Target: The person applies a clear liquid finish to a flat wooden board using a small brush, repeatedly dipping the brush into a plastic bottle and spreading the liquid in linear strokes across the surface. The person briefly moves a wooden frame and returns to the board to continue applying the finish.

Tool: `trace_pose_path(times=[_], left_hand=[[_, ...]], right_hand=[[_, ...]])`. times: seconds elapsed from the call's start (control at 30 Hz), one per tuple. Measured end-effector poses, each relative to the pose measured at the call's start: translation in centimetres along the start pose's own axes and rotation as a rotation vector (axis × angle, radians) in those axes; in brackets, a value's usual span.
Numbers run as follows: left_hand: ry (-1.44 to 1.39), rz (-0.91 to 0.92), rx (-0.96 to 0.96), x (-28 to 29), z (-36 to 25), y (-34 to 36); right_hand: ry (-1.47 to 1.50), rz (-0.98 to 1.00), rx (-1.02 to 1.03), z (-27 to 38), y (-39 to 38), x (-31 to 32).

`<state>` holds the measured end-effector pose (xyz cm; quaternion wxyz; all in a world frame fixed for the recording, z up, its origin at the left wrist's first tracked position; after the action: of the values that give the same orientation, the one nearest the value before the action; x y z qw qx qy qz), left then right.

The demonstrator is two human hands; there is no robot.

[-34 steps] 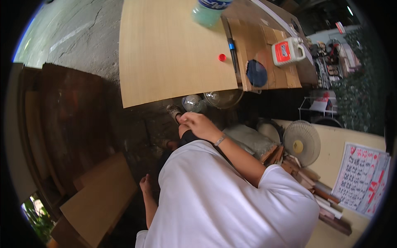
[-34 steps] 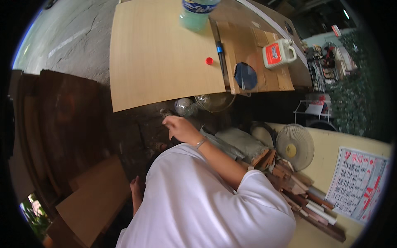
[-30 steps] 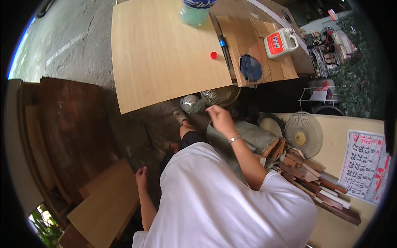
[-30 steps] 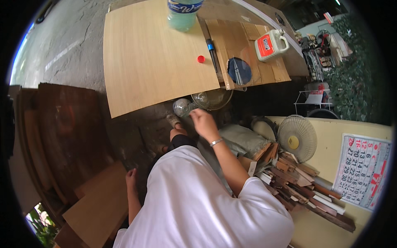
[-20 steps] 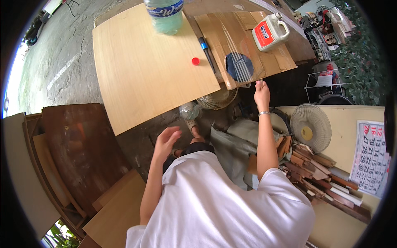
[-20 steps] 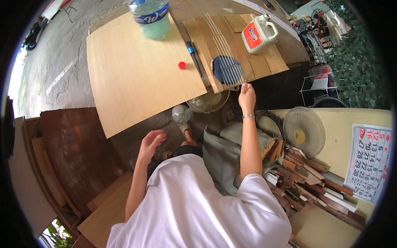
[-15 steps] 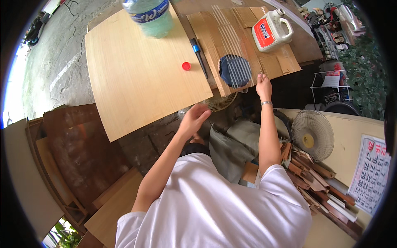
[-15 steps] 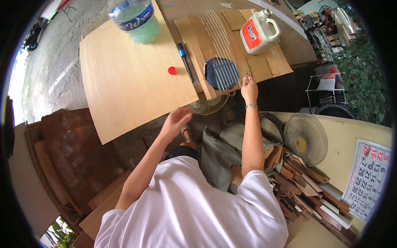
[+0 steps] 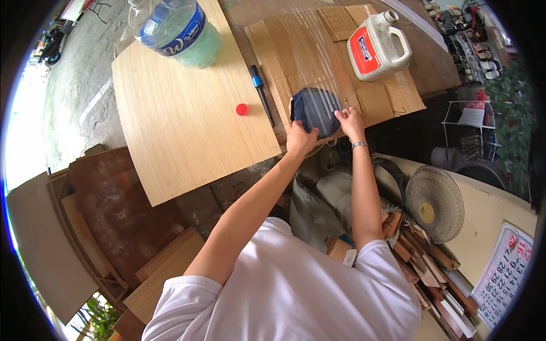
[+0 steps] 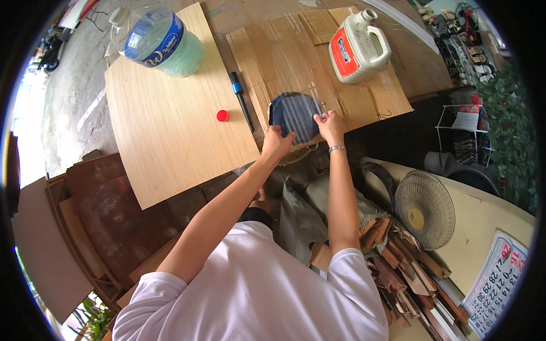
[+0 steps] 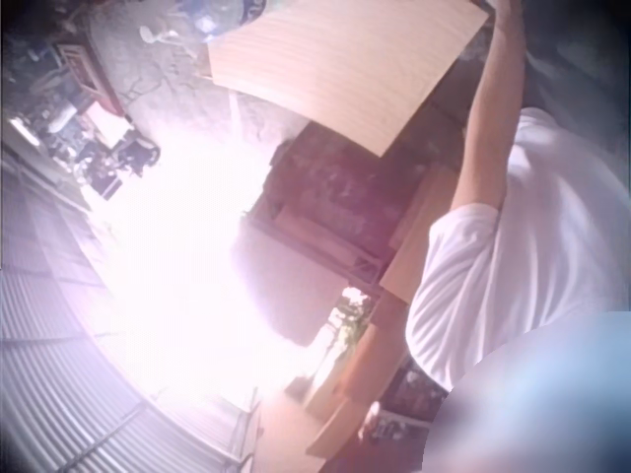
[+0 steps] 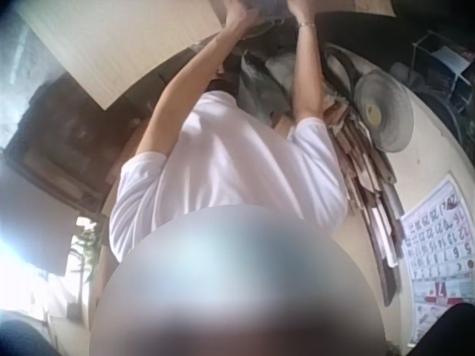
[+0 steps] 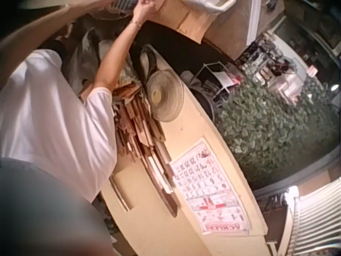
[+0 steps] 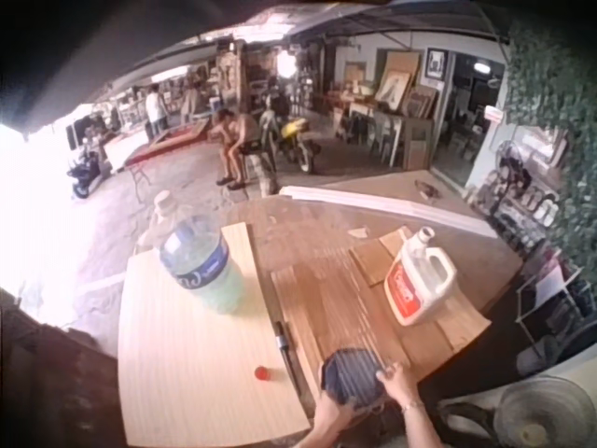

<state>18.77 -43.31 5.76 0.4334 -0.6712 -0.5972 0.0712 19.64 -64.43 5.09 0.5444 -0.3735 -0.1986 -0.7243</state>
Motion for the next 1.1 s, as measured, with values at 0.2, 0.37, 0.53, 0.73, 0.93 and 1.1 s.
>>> trace_pose_path(times=[0.2,0.37,0.53,0.73,0.93,1.1], left_hand=[[-0.232,0.143,0.113,0.7,-0.1,0.0],[-0.416,0.300,0.139,1.4,-0.2,0.7],[-0.683,0.503,0.114,2.6,-0.7,0.7],[-0.829,0.612,0.054,5.0,-0.8,0.2],[-0.728,0.620,-0.140,9.5,2.4,-2.6],[-0.782,0.632,-0.178,14.2,5.3,-7.2]], right_hand=[[0.339,0.251,-0.120,-0.1,1.3,0.8],[0.480,0.337,-0.121,0.7,1.6,1.8],[0.994,0.492,-0.233,1.8,1.4,2.3],[1.090,0.543,-0.117,4.7,0.1,1.9],[1.140,0.488,-0.066,7.9,-5.6,0.6],[1.094,0.417,0.065,11.9,-11.6,0.4]])
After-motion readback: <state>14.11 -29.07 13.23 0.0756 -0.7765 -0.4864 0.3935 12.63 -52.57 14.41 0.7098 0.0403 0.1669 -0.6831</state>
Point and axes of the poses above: each hand's wrist, its own y-axis towards the middle knuckle, its own x-axis out of the back of the hand, z = x × y, the point moved 3 cm from there along y, towards the middle knuckle, and after that the axes turned 11 degrees about x, right-handed, at the moved point
